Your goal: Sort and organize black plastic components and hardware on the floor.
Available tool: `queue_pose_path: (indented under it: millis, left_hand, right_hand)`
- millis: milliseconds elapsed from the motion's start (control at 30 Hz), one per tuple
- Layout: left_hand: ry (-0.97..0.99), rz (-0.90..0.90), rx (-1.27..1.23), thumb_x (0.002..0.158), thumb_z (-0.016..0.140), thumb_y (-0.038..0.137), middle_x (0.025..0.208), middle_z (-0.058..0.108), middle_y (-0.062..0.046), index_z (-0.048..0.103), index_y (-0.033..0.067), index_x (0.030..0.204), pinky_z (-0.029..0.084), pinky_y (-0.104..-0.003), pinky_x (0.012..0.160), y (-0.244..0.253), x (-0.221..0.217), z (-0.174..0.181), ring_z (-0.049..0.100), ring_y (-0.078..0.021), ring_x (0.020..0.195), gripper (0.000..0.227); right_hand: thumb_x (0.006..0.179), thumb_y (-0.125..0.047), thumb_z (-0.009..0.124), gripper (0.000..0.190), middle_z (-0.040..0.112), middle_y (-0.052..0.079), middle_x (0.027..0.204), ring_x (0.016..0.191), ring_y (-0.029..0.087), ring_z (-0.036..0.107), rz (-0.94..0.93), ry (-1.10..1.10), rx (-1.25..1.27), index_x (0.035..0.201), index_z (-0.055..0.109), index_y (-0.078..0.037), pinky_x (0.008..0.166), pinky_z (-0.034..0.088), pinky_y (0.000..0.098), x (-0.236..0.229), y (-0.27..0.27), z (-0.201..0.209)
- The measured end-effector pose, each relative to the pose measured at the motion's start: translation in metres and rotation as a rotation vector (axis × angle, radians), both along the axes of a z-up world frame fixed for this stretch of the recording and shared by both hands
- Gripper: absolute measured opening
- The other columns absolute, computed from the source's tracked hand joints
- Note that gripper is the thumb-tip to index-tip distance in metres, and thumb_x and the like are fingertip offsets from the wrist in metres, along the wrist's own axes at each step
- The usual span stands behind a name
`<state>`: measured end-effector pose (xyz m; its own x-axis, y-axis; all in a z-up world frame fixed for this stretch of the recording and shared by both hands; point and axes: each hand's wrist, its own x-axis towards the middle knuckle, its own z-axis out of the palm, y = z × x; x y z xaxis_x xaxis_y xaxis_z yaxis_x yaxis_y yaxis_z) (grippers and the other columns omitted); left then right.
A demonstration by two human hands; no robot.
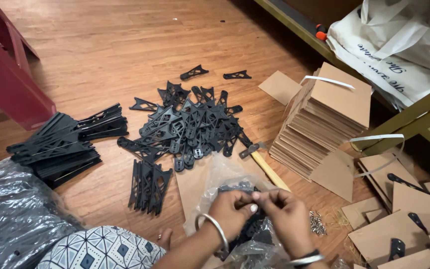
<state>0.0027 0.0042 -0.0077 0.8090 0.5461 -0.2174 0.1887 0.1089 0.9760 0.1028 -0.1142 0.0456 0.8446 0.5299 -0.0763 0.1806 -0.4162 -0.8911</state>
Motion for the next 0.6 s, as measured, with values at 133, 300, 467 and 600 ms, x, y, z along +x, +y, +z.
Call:
queue_pose_path:
  millis: [133, 300, 467, 600]
  left_hand:
    - [-0.190, -0.149, -0.317, 0.091, 0.073, 0.006, 0.091, 0.076, -0.004, 0.075, -0.0006, 0.107, 0.056, -0.026, 0.074, 0.018, 0.000, -0.007, 0.067, -0.0113, 0.077, 0.018]
    - [-0.270, -0.306, -0.281, 0.097, 0.066, 0.007, 0.093, 0.076, -0.002, 0.073, -0.0017, 0.113, 0.055, -0.023, 0.077, 0.009, -0.009, 0.010, 0.068, -0.0072, 0.081, 0.020]
    - [-0.329, -0.432, -0.333, 0.107, 0.057, 0.012, 0.092, 0.075, -0.004, 0.071, -0.0045, 0.114, 0.053, -0.022, 0.078, 0.009, -0.009, 0.008, 0.067, -0.0074, 0.082, 0.023]
    - [-0.271, -0.388, -0.215, 0.103, 0.059, 0.012, 0.087, 0.076, -0.003, 0.072, -0.0019, 0.114, 0.053, -0.023, 0.074, 0.016, -0.017, 0.027, 0.065, -0.0065, 0.077, 0.022]
  right_hand:
    - [0.088, -0.011, 0.072, 0.025, 0.077, 0.007, 0.091, 0.080, 0.014, 0.069, 0.198, 0.388, 0.133, 0.108, 0.076, 0.003, 0.075, 0.056, 0.0281, 0.018, -0.012, 0.015]
    - [0.092, -0.010, 0.068, 0.023, 0.073, 0.007, 0.094, 0.083, 0.015, 0.066, 0.086, 0.642, 0.310, 0.110, 0.073, 0.004, 0.078, 0.055, 0.0300, 0.041, -0.029, 0.008]
    - [0.090, -0.013, 0.065, 0.023, 0.075, 0.011, 0.094, 0.084, 0.020, 0.072, 0.222, 0.799, 0.532, 0.107, 0.070, 0.001, 0.080, 0.059, 0.0363, 0.039, -0.033, 0.021]
    - [0.096, -0.013, 0.064, 0.022, 0.073, 0.010, 0.095, 0.084, 0.018, 0.069, 0.092, 0.742, 0.589, 0.111, 0.070, 0.002, 0.080, 0.058, 0.0333, 0.050, -0.038, 0.018]
